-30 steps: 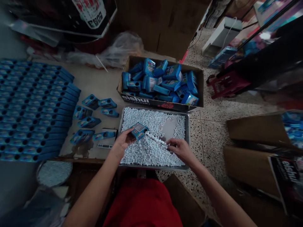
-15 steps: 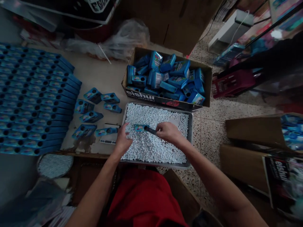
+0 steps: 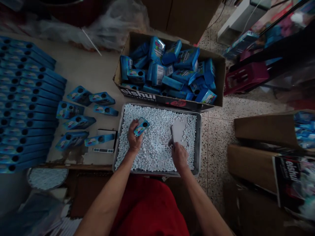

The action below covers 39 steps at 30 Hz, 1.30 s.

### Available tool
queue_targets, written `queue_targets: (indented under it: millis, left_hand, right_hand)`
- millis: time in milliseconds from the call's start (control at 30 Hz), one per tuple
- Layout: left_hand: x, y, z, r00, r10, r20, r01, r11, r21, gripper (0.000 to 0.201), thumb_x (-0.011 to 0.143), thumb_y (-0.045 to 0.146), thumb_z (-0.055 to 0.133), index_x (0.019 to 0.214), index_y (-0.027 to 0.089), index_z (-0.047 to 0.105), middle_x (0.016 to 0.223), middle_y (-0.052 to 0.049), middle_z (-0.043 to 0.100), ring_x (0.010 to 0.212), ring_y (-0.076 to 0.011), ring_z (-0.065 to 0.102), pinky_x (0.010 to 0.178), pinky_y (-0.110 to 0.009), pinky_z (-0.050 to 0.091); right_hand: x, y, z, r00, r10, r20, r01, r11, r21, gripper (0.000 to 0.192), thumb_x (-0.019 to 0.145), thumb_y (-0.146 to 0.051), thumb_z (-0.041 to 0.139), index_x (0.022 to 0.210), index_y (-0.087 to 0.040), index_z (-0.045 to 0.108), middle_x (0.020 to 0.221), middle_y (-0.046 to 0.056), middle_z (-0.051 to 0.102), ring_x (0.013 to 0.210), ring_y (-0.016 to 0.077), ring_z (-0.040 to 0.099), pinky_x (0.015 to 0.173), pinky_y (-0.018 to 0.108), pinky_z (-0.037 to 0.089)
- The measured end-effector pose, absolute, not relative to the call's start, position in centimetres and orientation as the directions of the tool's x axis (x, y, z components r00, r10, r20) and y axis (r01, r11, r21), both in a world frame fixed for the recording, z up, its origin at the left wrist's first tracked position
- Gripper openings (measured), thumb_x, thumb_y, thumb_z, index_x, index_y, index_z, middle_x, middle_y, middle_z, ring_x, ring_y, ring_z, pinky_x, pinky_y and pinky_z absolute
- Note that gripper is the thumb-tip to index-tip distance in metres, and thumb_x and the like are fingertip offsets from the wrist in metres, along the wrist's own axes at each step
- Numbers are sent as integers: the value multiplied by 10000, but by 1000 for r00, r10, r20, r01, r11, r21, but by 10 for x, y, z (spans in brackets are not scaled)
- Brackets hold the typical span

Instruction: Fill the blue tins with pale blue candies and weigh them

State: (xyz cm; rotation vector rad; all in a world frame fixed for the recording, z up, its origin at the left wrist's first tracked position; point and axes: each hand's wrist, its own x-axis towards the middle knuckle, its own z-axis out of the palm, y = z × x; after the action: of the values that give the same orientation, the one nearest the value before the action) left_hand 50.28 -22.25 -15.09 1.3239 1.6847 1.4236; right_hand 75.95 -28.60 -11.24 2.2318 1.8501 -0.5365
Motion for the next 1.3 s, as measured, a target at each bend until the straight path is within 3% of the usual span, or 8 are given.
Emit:
queue_targets:
  millis: [167, 267, 367, 533, 700, 867, 1000, 1300]
  left_hand:
    - [566, -214, -149, -335, 936, -104, 180, 172, 968, 509, 911, 384, 670, 1369, 241, 501, 1470, -112, 557, 1407, -273, 520, 1222, -455, 373]
    - [591, -221, -131, -322, 920, -222, 70, 257, 964, 484, 898, 390, 685, 1327, 243, 515, 1406, -97, 593, 1340, -267, 572, 1188, -426, 417]
    - [587, -230, -114, -342, 928, -147, 108, 194, 975, 443, 877, 376, 709, 1263, 235, 542, 1377, -99, 601, 1314, -263, 584, 1177, -414, 429]
    - [535, -225, -102, -280, 960, -6, 291, 91, 953, 355, 856, 304, 723, 1176, 243, 582, 1360, -84, 616, 1389, -265, 526, 1240, -451, 345]
    - [512, -210, -94, -141, 989, 43, 368, 12, 930, 346, 815, 195, 712, 1144, 246, 617, 1324, -85, 649, 1361, -276, 552, 1223, -482, 368]
    - [512, -210, -90, -75, 996, 58, 372, -26, 928, 447, 726, 41, 631, 1119, 254, 645, 1340, -72, 654, 1436, -281, 484, 1257, -518, 321]
    - [511, -212, -91, -20, 999, 41, 360, -31, 932, 533, 644, -12, 567, 1093, 260, 659, 1317, -60, 666, 1433, -274, 482, 1266, -530, 304]
    - [504, -213, -93, -44, 994, -100, 339, 109, 934, 394, 706, 122, 687, 1086, 227, 684, 1194, -85, 695, 1207, -301, 618, 1132, -480, 442]
  right_hand:
    - [712, -262, -127, 127, 894, -429, 926, -262, -271, 237, 941, -115, 458, 1072, -161, 650, 987, 104, 721, 895, 199, 608, 753, 286, 354]
    - [720, -258, -130, 168, 880, -444, 761, -402, -509, 202, 878, -185, 483, 1009, -184, 637, 849, 37, 679, 783, 181, 570, 725, 266, 375]
    - [746, -267, -120, 169, 884, -436, 545, -453, -706, 204, 800, -276, 509, 953, -193, 616, 743, -10, 603, 700, 165, 534, 690, 256, 409]
    - [783, -277, -72, 32, 899, -437, 315, -424, -849, 245, 725, -320, 565, 907, -177, 646, 700, -27, 572, 660, 147, 518, 677, 260, 428]
    - [792, -248, -20, -189, 870, -455, 417, -349, -840, 254, 694, -243, 577, 888, -159, 718, 678, -21, 608, 660, 143, 542, 673, 259, 410]
    - [782, -204, 19, -294, 766, -572, 667, -265, -697, 264, 680, -177, 583, 888, -163, 744, 612, -22, 629, 572, 130, 536, 577, 249, 348]
    - [764, -175, 44, -317, 723, -614, 763, -191, -617, 172, 672, -139, 639, 803, -166, 747, 565, -24, 598, 521, 106, 478, 529, 248, 297]
    - [778, -181, 70, -282, 666, -690, 807, -224, -546, 175, 744, -172, 659, 857, -201, 790, 607, -4, 660, 527, 134, 550, 529, 265, 351]
